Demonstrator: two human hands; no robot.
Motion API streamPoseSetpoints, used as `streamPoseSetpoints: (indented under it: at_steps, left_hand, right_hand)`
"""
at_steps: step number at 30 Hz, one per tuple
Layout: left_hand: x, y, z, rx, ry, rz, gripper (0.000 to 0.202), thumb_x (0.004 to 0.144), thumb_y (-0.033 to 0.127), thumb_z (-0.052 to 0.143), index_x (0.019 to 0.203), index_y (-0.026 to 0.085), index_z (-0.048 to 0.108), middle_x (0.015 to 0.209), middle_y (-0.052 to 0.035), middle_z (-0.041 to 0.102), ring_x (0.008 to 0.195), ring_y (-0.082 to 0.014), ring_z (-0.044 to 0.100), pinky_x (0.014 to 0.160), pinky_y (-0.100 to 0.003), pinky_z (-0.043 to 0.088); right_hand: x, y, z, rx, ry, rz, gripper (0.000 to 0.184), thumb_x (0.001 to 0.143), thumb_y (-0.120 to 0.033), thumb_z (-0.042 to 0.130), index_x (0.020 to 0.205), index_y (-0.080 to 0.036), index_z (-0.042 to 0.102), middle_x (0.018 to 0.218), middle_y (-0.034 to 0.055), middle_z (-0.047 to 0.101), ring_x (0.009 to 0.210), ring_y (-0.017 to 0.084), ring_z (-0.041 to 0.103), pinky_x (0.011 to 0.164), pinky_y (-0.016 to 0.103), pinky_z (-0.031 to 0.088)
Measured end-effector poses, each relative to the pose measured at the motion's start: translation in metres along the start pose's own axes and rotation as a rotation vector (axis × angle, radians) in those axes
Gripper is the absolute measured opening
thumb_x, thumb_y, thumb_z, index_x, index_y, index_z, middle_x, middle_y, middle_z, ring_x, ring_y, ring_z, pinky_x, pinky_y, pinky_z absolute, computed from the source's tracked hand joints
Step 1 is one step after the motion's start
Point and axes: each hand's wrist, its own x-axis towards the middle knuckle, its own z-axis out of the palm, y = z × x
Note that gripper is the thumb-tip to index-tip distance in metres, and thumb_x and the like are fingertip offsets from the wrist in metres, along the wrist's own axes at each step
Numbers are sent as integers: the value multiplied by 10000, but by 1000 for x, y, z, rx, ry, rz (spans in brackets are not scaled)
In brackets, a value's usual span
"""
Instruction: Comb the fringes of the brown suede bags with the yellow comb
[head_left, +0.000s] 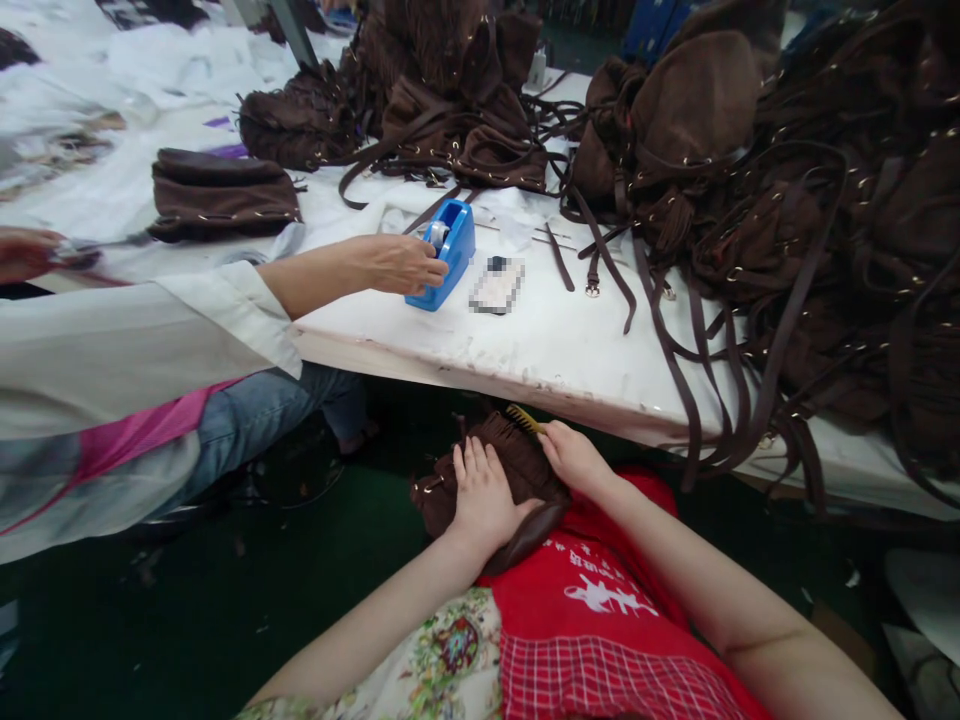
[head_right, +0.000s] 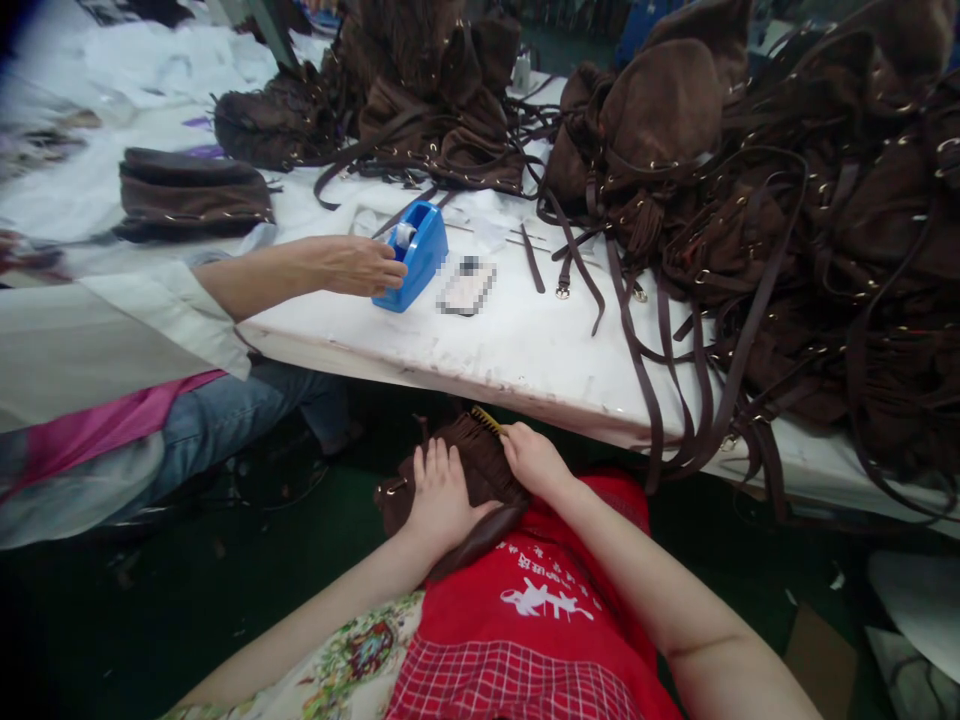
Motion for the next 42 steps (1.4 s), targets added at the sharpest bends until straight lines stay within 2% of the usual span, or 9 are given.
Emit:
streamPoseSetpoints:
  at_steps: [3,5,9,12,21,27,34,38,42]
  left_hand:
    - [1,0,7,35,-64,-57,1173,626,856,345,1342,-73,361,1384,-354,326,1336,-439,229,1093,-562,27]
    - [0,-2,10,30,-94,-63,1160,634,862,307,1365,-39,347,1397,-332,327,1335,-443,231,1082,-580,47]
    - [-2,-7,10,-4,-133,-67,1136,655,859,265,1370,-18,352,1407,-308,332,1342,-436,222,1077,-586,78]
    - [-1,-8,10,5,-130,-88,1134,652,848,316,1363,-34,352,1417,-328,294,1349,-434,204,1080,-572,84]
    - [3,-10,17,-21,-87,-54,1108,657,834,352,1384,-2,317,1446,-310,249,1358,-410,201,1088,-544,75]
    - [2,-11,20,-36,-97,-38,1092,659,829,359,1376,5,346,1454,-307,232,1366,-400,187,1098,-533,64]
    - [3,-10,14,-26,-129,-25,1076,683,798,380,1385,-15,317,1455,-319,212,1370,-406,171,1093,-541,84]
    - [3,-10,13,-23,-120,-32,1069,684,803,373,1385,-3,328,1451,-317,228,1369,-398,185,1095,-536,84]
    - [3,-11,18,-28,-96,19,1055,681,823,335,1378,32,362,1467,-290,218,1376,-379,176,1105,-520,68]
  right_hand:
    - [15,-28,-2,-127,-106,-110,339,961,-282,305,1184,-184,542,1037,90,601,854,162,613,777,256,463]
    - [19,-36,3,-226,-173,-201,343,949,-275,331,1228,-201,516,1068,101,587,788,160,620,709,259,478]
    - [19,-25,20,-322,-181,-360,432,909,-183,369,1337,-199,418,1182,128,549,876,185,614,731,284,496]
    - [22,-9,30,-333,-140,-389,490,881,-135,366,1370,-174,384,1258,145,517,984,202,584,806,305,492]
    - [24,9,42,-420,-57,-249,533,872,-156,346,1403,-118,339,1281,178,525,988,241,569,787,325,496]
    - [13,12,43,-415,-54,-253,533,895,-181,311,1427,-151,302,1321,160,494,1005,238,553,824,340,488]
    - [16,10,40,-437,-49,-93,516,901,-171,297,1417,-148,309,1271,172,516,1001,248,551,773,338,501]
    - [21,21,46,-359,-107,152,489,929,-186,268,1417,-172,302,1304,181,483,1011,252,574,820,359,480]
    - [24,41,52,-243,-209,367,402,948,-217,279,1304,-205,465,1161,148,597,955,221,624,811,328,474]
